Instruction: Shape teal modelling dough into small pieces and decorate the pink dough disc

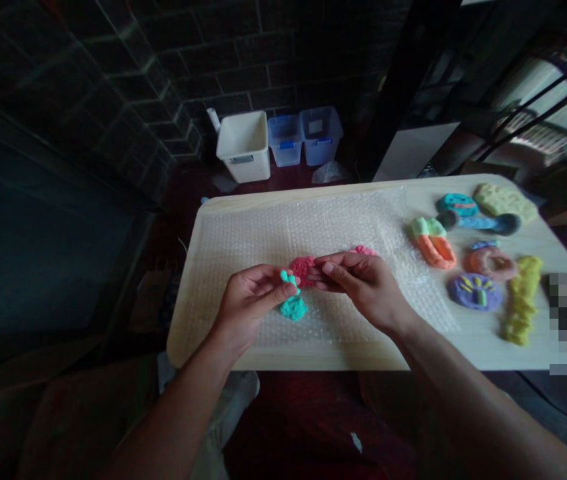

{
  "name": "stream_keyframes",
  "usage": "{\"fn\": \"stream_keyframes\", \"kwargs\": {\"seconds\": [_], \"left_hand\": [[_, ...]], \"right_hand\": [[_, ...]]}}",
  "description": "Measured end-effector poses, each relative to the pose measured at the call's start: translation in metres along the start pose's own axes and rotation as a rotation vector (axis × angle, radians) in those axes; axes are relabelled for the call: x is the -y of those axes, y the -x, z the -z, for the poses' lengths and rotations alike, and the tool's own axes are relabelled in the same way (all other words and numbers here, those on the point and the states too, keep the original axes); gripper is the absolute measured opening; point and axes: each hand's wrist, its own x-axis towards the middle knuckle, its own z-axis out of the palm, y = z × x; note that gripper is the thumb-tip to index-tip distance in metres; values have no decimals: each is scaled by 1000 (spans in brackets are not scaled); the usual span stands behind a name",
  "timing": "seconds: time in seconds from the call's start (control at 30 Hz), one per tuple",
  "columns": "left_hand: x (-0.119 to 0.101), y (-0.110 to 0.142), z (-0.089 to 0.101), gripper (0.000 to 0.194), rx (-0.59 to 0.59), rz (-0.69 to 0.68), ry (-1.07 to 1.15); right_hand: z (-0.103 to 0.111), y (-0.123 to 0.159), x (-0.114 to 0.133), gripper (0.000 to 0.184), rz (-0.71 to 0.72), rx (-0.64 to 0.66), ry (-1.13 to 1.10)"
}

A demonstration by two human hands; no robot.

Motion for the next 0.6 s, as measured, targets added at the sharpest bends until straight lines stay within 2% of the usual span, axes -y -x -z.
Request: {"fn": "stream_keyframes", "kwargs": {"seconds": [0.17,0.3,0.6], "left_hand": [[-1,1,1,30,-2,-11,24],[-3,1,3,27,1,-24,38],[-4,0,8,25,14,-35,26]], "right_hand": [[-2,3,5,38,24,-31,61],[1,5,4,32,63,-64,39],[-10,1,-6,31,32,63,-71]]}}
